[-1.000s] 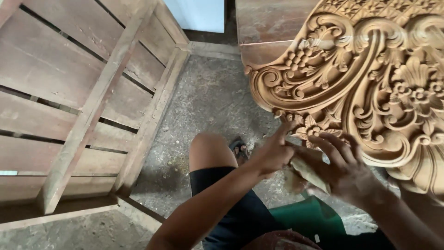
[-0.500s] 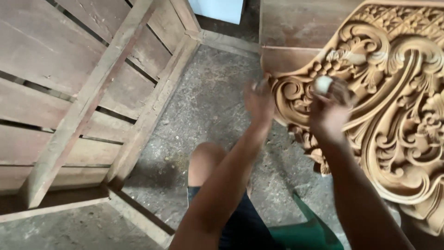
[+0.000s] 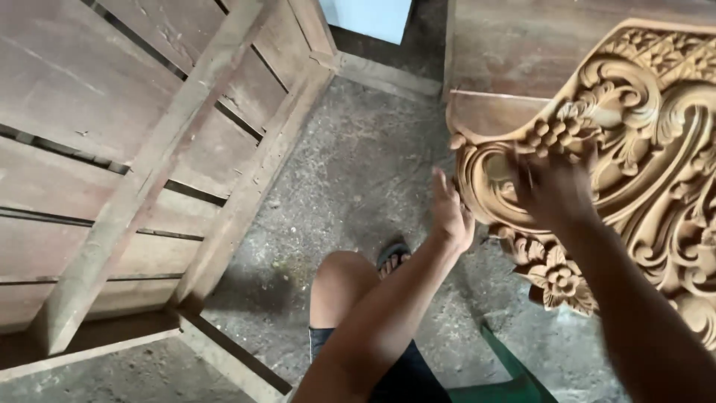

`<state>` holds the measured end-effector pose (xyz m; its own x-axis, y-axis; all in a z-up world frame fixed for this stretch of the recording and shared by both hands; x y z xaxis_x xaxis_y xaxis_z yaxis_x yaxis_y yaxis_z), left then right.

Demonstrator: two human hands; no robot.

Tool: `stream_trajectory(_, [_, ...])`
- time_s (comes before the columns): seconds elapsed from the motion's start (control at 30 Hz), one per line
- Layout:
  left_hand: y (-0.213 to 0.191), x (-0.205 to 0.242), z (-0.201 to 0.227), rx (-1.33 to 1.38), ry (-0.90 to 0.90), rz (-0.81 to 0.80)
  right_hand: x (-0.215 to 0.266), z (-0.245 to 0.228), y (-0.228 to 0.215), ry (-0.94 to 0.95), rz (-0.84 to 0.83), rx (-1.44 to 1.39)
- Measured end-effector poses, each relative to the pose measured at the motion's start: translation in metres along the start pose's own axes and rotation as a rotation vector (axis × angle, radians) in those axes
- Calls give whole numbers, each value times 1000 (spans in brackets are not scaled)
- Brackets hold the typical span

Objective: The person sands a large intricate wood carving using sandpaper, rubbing the paper against the various floral and curved details of the wood surface.

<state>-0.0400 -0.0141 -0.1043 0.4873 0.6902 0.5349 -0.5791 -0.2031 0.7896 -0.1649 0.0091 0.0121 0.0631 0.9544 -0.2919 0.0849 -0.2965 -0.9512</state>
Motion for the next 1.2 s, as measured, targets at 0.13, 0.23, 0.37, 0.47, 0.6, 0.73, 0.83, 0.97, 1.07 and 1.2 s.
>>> stream_trajectory(0.13, [3, -3, 5, 207, 87, -92, -2, -44, 42, 72, 94, 31])
stream_trajectory(0.23, [-1, 7, 5, 158, -3, -74, 54, -55, 20, -40, 209, -22])
stream_trajectory(0.37, [6, 3, 4, 62, -29, -53, 38, -11, 13, 113, -114, -71])
stream_trajectory(0.47, [-14, 14, -14, 142, 78, 15, 28, 7, 32, 433, -195, -161])
stream_trajectory(0.6, [1, 6, 1, 244, 23, -189, 54, -59, 15, 1, 202, 52])
stream_trajectory(0.73, [1, 6, -7, 194, -26, -183, 75, -44, -10, -269, 141, 122])
stream_trajectory(0.83, [-8, 0, -7, 40, 120, -73, 43, 28, 32, 604, -385, -140])
stream_trajectory(0.97, [7, 2, 2, 94, 104, -167, 46, -14, 28, 147, 11, -44])
stream_trajectory(1.07, [10, 20, 14, 62, -43, -8, 70, -44, 18, -107, 125, 2])
stream_trajectory(1.2, [17, 23, 9, -34, -7, -58, 77, -7, 12, -87, -235, 309])
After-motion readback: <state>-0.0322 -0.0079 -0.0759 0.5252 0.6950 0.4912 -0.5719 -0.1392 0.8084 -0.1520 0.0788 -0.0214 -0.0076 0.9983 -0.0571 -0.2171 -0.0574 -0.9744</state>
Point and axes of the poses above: each hand's wrist, its own x-axis away from the middle knuckle, its own y-axis out of the palm, z = x × y, the point moved 5 cm from there along -x, towards the middle knuckle, and after that the axes turned 7 degrees about z, right-handed, at the moved point
